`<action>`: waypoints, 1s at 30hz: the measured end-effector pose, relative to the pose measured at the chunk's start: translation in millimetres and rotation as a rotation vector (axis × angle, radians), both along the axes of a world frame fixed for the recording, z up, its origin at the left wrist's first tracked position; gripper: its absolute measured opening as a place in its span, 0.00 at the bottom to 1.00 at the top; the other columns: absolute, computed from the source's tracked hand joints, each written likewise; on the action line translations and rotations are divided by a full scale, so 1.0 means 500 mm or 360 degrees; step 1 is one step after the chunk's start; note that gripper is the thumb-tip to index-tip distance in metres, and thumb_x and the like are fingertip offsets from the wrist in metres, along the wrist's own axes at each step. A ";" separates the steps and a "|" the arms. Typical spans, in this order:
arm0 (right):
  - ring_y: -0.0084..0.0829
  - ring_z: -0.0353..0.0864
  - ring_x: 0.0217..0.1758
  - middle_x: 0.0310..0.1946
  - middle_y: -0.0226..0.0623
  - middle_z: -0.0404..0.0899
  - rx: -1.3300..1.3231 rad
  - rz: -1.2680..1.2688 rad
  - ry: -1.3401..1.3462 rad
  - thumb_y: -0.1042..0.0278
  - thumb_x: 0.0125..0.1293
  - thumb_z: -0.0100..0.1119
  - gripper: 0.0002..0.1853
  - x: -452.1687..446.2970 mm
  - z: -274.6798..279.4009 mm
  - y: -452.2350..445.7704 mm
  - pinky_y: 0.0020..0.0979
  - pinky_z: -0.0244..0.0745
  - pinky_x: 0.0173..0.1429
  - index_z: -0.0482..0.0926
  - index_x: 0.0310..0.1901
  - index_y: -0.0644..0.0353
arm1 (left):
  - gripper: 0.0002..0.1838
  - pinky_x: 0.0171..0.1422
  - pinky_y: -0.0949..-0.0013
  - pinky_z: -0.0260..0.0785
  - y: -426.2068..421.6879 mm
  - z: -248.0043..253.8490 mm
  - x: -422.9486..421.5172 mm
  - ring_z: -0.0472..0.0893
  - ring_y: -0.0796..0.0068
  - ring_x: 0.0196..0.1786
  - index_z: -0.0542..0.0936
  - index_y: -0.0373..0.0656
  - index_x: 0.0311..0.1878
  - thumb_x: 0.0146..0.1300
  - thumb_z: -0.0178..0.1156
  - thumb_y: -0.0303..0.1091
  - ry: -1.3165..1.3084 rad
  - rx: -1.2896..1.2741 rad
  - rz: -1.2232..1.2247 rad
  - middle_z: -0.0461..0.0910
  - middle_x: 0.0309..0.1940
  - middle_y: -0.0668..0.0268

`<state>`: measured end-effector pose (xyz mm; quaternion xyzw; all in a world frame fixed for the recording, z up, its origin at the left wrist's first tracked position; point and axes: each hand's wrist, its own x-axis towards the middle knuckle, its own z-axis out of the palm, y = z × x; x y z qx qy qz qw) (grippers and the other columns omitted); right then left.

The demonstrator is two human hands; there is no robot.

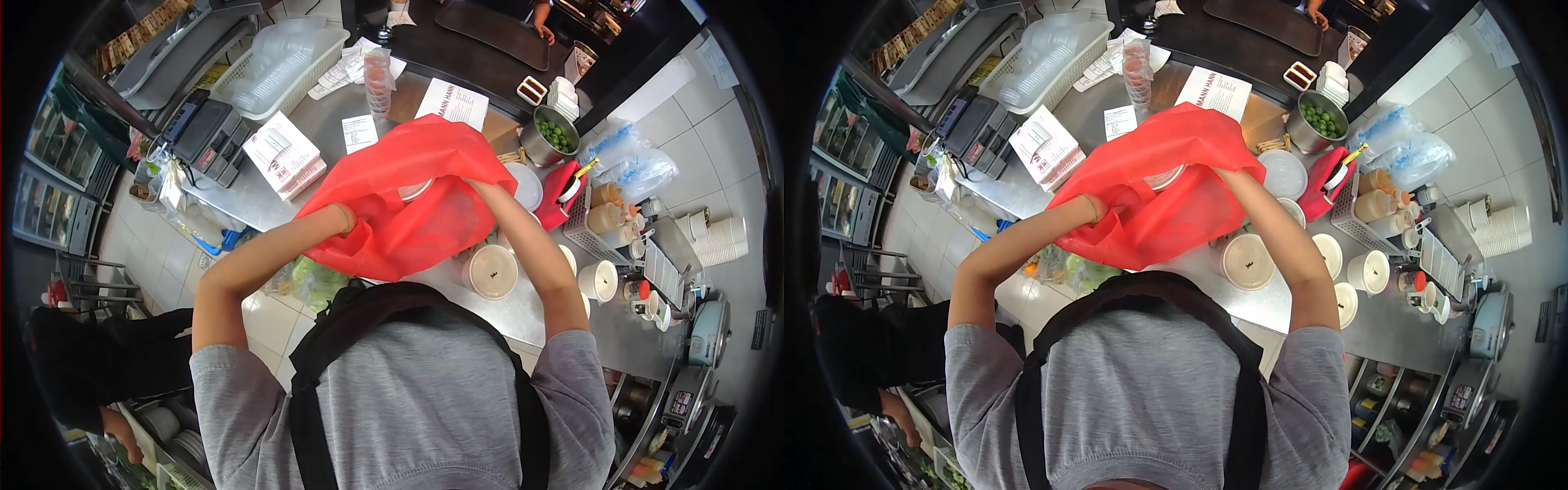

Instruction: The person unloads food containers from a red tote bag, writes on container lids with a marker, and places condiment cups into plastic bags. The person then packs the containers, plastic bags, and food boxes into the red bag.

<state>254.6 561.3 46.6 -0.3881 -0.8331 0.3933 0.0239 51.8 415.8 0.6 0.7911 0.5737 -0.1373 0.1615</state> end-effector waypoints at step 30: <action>0.37 0.72 0.56 0.50 0.41 0.75 -0.0384 -0.0153 0.0250 0.63 0.62 0.52 0.18 -0.025 -0.012 -0.114 0.36 0.66 0.59 0.73 0.49 0.66 | 0.20 0.42 0.61 0.67 -0.007 -0.022 0.001 0.77 0.61 0.40 0.74 0.42 0.52 0.54 0.47 0.27 -0.0060 0.0071 0.0022 0.76 0.43 0.59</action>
